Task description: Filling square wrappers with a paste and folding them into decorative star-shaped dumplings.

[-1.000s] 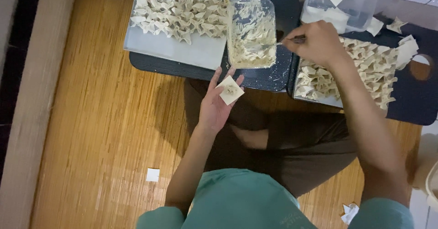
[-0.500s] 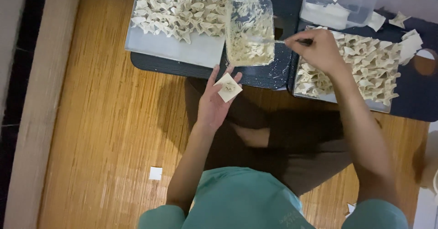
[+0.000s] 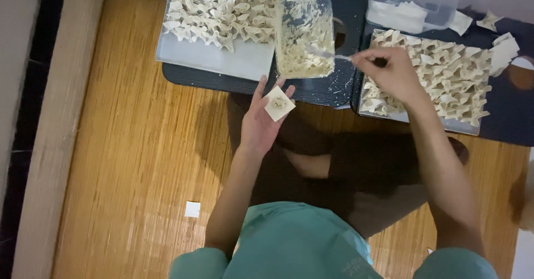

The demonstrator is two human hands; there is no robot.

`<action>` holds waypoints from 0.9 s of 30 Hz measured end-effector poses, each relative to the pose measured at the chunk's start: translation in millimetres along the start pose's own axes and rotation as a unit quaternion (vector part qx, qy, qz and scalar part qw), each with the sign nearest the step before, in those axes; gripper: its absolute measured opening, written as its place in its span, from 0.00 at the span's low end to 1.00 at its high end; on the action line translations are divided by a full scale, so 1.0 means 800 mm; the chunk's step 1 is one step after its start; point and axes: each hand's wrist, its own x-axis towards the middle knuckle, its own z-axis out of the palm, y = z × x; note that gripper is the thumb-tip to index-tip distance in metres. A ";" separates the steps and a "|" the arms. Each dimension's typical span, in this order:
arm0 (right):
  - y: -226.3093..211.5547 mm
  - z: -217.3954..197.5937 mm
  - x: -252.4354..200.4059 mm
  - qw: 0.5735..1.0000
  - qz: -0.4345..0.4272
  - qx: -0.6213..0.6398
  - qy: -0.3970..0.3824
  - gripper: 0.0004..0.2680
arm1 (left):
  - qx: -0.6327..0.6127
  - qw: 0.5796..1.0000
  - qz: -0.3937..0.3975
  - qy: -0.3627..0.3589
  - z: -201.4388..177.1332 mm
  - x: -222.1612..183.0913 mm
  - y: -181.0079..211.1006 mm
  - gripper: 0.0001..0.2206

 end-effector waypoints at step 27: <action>-0.027 0.050 -0.100 0.959 -0.187 -0.200 0.068 0.07 | -0.034 0.995 0.091 -0.015 0.012 0.012 -0.009 0.28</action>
